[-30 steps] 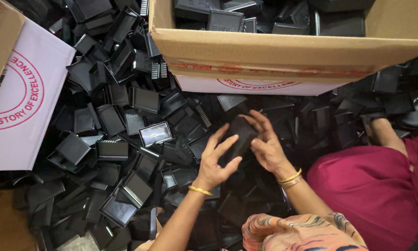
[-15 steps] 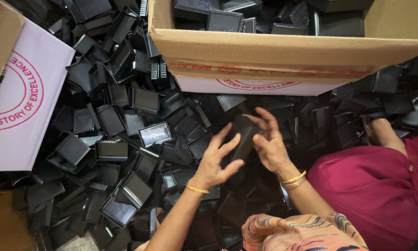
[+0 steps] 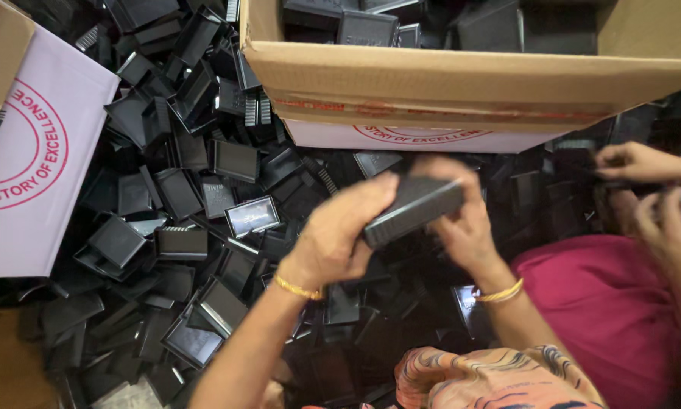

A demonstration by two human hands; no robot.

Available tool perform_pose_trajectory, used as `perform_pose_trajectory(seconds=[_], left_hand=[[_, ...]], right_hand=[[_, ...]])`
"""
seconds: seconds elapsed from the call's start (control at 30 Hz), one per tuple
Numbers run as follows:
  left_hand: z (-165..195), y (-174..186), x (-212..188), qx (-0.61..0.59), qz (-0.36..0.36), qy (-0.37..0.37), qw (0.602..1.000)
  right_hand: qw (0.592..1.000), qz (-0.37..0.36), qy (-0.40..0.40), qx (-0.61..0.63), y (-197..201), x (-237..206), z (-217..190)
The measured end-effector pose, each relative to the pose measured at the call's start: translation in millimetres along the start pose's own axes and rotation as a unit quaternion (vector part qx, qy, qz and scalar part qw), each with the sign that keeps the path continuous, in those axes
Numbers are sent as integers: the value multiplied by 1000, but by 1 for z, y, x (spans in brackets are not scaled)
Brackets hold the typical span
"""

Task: The person sits on the floor and repeatedly picks up small black plastic cases from a large pile, turns them over in both hands, and places them into a cardboard box. Another person works nearby doing the same task.

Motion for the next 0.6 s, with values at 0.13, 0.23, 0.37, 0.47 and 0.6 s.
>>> perform_pose_trajectory(seconds=[0.13,0.23,0.37,0.47,0.6], left_hand=[[24,33,96,301,-7,-110,947],[0,55,127,314,53,-32,947],[-48,54,24,132,130,56,981],[-127,8,-69,180,20,201,963],[-179,-77,-178,240,-265,338,871]], right_hand=[[953,-43,-11,-301,-18,25,26],[820,-178,-142,-526,-52,8,93],[677,-289,-133,-663,-68,-40,142],[698,-325,-106,-629,-71,-54,150],[767,-318,-152,-536,-66,-54,141]])
Point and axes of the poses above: each hand's wrist, its own x-axis towards the middle knuckle, its own y-axis out of the back of the hand, z = x × y, the point moved 8 cm from there along x, towards the middle knuckle, and after that the axes turned 3 degrees about -y, right-handed, at the moved point
